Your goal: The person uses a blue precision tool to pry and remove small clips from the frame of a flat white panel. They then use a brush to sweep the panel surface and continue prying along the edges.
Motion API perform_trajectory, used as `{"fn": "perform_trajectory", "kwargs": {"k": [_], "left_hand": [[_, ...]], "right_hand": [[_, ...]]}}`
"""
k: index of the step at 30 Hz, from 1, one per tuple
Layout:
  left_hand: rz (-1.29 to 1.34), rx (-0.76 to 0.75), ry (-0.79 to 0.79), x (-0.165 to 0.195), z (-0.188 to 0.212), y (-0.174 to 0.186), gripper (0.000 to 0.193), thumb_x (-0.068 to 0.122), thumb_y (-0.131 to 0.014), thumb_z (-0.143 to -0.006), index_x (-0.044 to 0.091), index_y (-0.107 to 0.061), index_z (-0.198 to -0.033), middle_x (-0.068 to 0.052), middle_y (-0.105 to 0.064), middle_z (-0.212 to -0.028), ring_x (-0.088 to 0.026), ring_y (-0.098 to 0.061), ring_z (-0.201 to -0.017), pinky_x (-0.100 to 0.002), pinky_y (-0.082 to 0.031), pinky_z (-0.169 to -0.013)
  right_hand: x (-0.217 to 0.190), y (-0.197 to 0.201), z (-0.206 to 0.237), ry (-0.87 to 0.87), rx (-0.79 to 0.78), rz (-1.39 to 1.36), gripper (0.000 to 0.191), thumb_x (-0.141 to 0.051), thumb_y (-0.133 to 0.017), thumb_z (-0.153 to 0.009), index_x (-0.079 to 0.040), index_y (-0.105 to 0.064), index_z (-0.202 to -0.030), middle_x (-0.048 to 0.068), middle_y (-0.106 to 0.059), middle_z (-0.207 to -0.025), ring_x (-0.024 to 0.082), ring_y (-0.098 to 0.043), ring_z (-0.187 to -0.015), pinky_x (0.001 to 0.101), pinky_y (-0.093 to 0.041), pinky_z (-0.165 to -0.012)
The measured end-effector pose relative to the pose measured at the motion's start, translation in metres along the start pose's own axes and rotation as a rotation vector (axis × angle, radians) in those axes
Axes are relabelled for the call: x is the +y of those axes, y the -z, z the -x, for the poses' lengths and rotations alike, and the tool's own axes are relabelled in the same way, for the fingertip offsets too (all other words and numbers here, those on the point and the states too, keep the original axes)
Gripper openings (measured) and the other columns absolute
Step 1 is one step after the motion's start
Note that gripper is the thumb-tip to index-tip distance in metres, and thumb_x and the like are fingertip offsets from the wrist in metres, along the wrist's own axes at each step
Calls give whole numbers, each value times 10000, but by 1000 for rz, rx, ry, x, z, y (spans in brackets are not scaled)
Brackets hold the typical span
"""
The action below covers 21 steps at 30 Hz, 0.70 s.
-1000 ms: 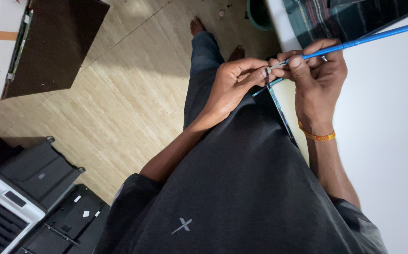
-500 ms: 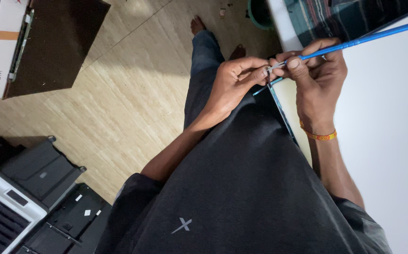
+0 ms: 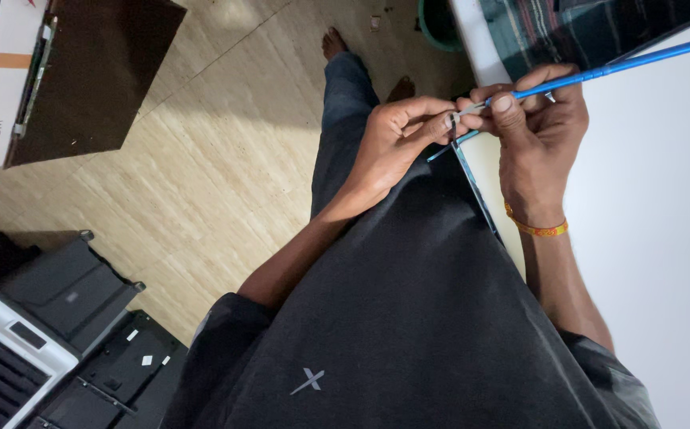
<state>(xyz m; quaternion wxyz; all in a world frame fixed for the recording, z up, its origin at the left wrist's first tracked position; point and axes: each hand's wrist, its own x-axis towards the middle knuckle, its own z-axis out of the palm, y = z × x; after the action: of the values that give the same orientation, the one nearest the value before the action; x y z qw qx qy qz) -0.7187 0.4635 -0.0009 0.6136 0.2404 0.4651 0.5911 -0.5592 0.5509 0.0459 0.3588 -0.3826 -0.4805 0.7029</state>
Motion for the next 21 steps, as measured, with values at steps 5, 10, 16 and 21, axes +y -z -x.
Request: {"fn": "perform_trajectory", "kwargs": {"k": [5, 10, 16, 21], "left_hand": [[8, -3, 2, 1, 1, 0, 243, 176, -651, -1066, -17, -716, -1200, -90, -760, -1056, -147, -734, -1006, -300, -610, -901], [-32, 6, -4, 1, 0, 0, 250, 178, -651, -1056, -12, -714, -1205, -90, -760, -1052, -146, -739, -1001, -299, -616, -886], [-19, -8, 5, 2, 1, -1, 251, 182, -650, -1060, -11, -713, -1206, -89, -763, -1051, -141, -736, -996, -299, -616, -899], [-24, 2, 10, 3, 1, 0, 245, 176, -651, -1058, -17, -718, -1193, -86, -758, -1040, -143, -737, -993, -302, -617, -897]], "right_hand": [[1, 1, 1, 12, -9, 7, 202, -26, -683, -1167, 0, -485, -1198, 216, -702, -1026, 281, -774, -1000, 367, -692, -847], [1, 1, 2, 3, 0, 8, 200, -26, -682, -1160, -2, -488, -1201, 210, -709, -1029, 274, -773, -990, 361, -688, -848], [0, 0, 2, 5, -3, 5, 191, -19, -681, -1162, -1, -493, -1191, 208, -702, -1014, 275, -775, -995, 365, -691, -846], [-1, -2, 2, 0, 14, 29, 206, -11, -685, -1167, -6, -482, -1196, 206, -709, -1029, 255, -774, -976, 348, -686, -842]]}}
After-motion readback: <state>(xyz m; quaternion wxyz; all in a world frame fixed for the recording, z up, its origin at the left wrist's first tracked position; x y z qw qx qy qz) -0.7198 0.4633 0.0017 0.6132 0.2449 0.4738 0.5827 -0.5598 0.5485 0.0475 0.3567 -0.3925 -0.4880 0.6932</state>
